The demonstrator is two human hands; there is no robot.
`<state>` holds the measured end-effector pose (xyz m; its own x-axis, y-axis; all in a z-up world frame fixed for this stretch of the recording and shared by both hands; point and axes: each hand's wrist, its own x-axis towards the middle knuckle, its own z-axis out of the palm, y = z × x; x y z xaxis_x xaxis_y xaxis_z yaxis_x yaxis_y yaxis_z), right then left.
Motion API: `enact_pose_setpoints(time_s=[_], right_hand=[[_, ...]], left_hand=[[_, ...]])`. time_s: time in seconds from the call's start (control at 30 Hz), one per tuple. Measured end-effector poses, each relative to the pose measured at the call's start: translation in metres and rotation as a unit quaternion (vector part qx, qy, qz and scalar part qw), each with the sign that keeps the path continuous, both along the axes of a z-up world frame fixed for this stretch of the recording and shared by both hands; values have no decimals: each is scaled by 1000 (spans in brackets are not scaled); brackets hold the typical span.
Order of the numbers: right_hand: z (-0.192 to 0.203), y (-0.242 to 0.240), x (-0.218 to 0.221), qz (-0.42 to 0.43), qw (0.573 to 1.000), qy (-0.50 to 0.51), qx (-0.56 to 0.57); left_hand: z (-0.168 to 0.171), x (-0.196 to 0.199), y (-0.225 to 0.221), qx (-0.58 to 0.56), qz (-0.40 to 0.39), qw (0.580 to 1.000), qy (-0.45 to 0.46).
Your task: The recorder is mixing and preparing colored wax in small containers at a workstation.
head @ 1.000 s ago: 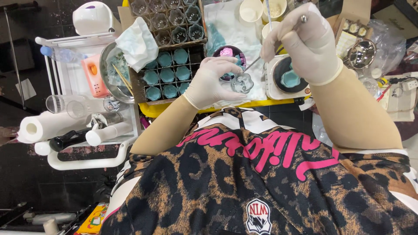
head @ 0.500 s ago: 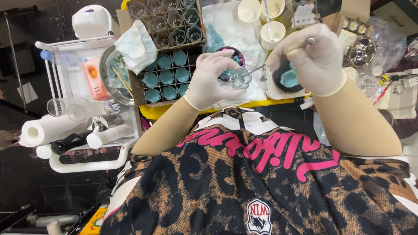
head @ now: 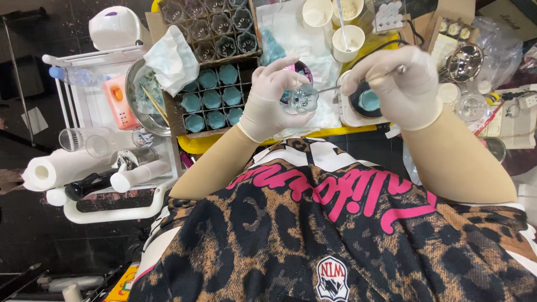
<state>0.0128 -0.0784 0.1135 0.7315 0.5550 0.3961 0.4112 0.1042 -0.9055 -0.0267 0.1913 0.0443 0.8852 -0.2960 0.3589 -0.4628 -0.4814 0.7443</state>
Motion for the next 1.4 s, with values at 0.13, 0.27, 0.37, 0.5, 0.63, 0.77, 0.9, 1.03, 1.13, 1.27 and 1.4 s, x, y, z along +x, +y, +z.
enact_pose_setpoints(time_s=[0.13,0.27,0.37,0.5,0.63,0.77,0.9,1.03,1.13,1.27,1.4], right_hand=[[-9,-4,-3,3,998,7,57],[-17,-8,-7,-8,997,-26,65],[-7,1,-10,-10,994,-68,83],[3,3,-16,-8,994,-83,67],[-13,-4,-25,-31,993,-91,63],[-29,-6,-37,-101,989,-44,103],[-43,1,-43,-98,975,-28,195],[-19,1,-46,-111,988,-75,82],[-29,-5,-45,-74,991,-98,61],[-17,-8,-26,-116,984,-32,131],[-11,-24,-1,-12,986,59,157]], left_hand=[[0,-2,-3,9,5,1000,-15],[-1,-2,-2,20,29,996,-76],[2,-3,-3,24,43,994,-93],[3,-5,-3,30,53,991,-115],[1,-6,-6,41,72,985,-154],[2,-7,-8,46,89,978,-181],[-2,-9,-10,33,102,978,-180],[-3,-11,-12,20,114,980,-163],[0,-9,-14,26,102,984,-146],[1,2,-3,-1,13,999,-40],[-5,21,9,-176,-179,958,141]])
